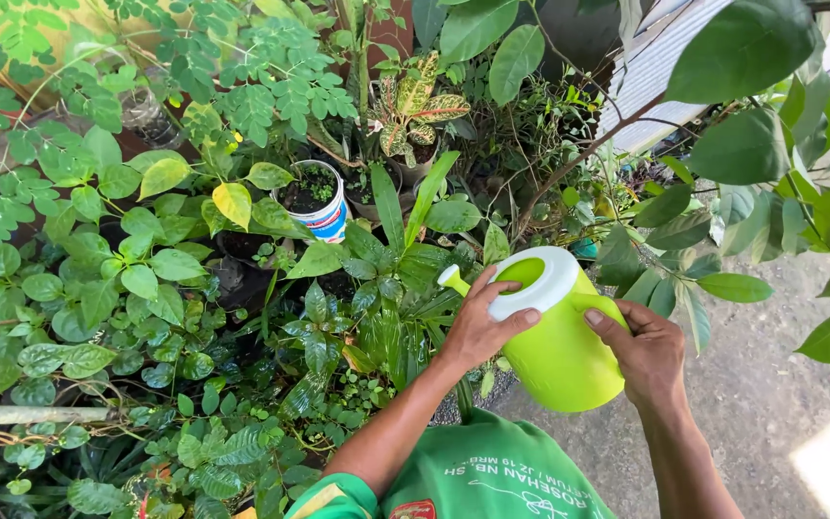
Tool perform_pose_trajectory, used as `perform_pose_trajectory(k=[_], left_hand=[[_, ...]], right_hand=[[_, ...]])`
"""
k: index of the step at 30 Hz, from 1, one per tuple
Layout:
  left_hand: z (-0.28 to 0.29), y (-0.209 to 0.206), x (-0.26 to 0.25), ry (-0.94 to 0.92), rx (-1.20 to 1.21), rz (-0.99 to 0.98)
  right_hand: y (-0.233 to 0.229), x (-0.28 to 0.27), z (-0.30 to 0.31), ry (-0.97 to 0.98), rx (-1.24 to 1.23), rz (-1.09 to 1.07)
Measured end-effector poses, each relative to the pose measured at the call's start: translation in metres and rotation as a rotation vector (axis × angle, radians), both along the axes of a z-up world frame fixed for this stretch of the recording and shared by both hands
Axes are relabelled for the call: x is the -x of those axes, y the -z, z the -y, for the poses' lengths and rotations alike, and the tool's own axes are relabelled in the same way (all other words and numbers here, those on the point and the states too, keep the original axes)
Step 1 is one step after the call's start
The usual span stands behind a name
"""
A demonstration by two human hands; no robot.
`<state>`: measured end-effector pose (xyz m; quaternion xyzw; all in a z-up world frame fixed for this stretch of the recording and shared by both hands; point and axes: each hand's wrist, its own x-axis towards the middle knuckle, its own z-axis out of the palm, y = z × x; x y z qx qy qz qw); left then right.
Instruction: Watering various potted and ground plants in an outdoor garden area using a green watering can.
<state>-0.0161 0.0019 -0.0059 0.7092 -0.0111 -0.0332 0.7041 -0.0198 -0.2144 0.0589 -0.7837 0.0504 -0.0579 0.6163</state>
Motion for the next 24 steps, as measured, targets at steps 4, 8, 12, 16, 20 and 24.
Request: perform_pose_trajectory(k=[4,8,12,16,20,24], left_hand=[[-0.011,-0.003,-0.005,-0.011,0.036,-0.017],[-0.019,-0.004,-0.010,-0.025,0.057,-0.002],[-0.018,0.000,-0.014,-0.016,0.044,0.000],[-0.012,-0.005,-0.016,0.008,0.019,0.015],[-0.005,-0.016,-0.015,0.033,-0.035,0.033],[0.002,-0.031,-0.011,0.066,-0.084,0.048]], right_hand=[[-0.012,-0.004,-0.022,-0.033,-0.001,0.030],[-0.012,-0.009,-0.029,-0.033,0.007,0.045],[-0.009,-0.009,-0.026,-0.022,0.016,0.054],[-0.002,-0.006,-0.017,-0.011,0.006,0.062],[-0.002,0.003,-0.010,0.018,-0.024,0.075],[-0.003,0.010,-0.004,0.047,-0.060,0.091]])
